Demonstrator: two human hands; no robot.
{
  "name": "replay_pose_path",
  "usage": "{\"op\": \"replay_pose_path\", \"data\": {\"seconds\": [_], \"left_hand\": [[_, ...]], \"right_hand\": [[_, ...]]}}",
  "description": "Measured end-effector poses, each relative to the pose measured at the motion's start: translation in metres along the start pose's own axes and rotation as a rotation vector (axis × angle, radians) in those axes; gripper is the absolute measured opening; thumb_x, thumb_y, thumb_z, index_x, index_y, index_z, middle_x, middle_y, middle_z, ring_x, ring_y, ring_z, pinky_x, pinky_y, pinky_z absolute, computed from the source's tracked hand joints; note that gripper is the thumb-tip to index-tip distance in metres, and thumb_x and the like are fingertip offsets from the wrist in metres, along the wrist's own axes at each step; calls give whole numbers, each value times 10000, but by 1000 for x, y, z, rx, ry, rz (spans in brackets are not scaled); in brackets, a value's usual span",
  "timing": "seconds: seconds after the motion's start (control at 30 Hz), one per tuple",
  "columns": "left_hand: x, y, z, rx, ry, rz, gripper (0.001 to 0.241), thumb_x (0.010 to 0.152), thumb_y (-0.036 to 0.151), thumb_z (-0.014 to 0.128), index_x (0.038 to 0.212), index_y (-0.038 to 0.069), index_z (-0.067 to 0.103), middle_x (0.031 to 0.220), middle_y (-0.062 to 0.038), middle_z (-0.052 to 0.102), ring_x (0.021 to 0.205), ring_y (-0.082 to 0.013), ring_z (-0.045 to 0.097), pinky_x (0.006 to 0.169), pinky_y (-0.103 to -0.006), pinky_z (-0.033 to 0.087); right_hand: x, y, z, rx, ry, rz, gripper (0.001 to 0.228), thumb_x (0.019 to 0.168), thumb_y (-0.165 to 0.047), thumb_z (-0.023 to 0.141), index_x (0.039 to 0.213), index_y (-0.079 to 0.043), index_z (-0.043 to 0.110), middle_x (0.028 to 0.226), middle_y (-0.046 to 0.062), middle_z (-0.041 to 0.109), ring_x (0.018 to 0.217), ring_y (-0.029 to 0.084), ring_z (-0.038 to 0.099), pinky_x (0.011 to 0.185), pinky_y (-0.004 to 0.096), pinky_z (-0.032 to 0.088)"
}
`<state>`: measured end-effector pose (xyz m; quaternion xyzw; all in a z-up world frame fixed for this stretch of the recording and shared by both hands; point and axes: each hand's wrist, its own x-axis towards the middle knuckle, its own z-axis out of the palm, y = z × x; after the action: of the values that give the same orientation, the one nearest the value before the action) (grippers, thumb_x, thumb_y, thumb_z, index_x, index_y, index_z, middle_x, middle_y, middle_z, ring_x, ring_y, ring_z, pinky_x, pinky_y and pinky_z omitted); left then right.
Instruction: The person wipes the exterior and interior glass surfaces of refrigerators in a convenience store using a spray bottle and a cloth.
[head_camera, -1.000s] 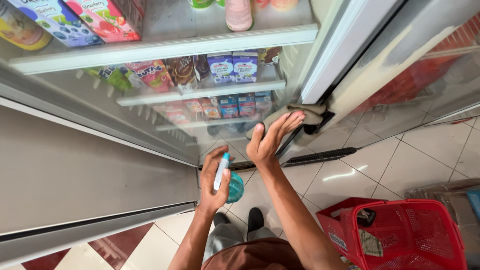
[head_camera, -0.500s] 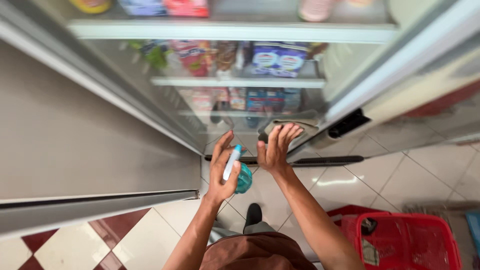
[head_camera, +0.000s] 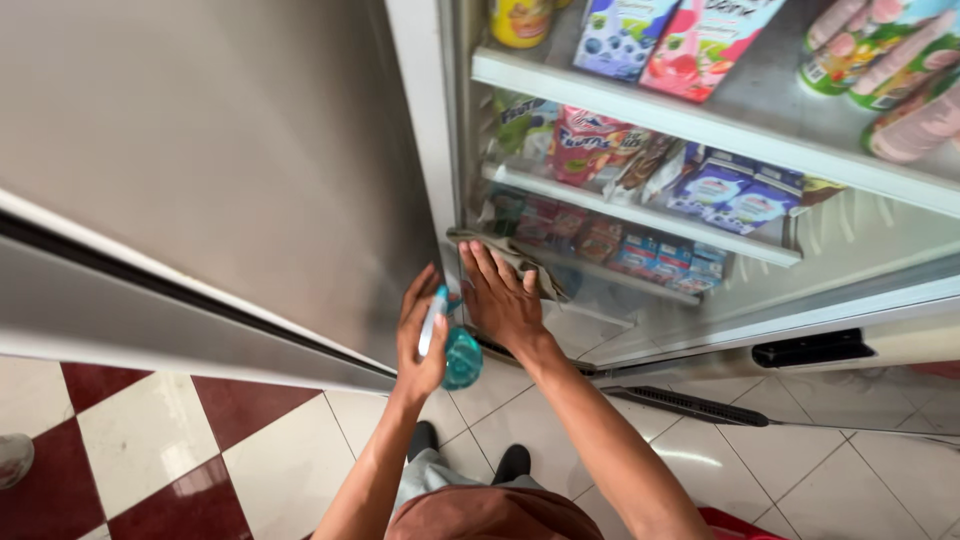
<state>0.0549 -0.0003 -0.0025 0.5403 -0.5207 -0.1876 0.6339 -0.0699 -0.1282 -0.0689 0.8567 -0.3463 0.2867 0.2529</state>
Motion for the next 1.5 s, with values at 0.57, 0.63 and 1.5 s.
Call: {"op": "replay_pose_path", "data": {"seconds": [0.57,0.63,1.5], "left_hand": [[40,-36,-27,-163,-54,-122,568,1104,428,430,1487,20,528,1538,-135,531,1429,-237,490,1191,-376,361],[37,-38,-32,-130,1,-120,584,1106,454,409,1485,34,553,1487,-117,574,1382,-225,537,1177,-368,395],[65,-30,-37,-214,-193,-175,567,1108,410,441,1520,30,524,1241,-114,653,1203,-176,577,1090,-335,414]], "right_hand": [[57,-8,-28,-40,88,-43,656,1099,-416,573,1656,-117,398,1692,93,298,1465,321,276,1064,620,86],[48,-16,-26,161,-342,-22,658,1017,-271,542,1640,-213,342,1691,-49,289,1499,184,306,1195,585,169],[11,-2,-62,166,-354,158,662,987,-260,626,1612,-197,418,1640,37,406,1416,264,448,1119,632,333]]}}
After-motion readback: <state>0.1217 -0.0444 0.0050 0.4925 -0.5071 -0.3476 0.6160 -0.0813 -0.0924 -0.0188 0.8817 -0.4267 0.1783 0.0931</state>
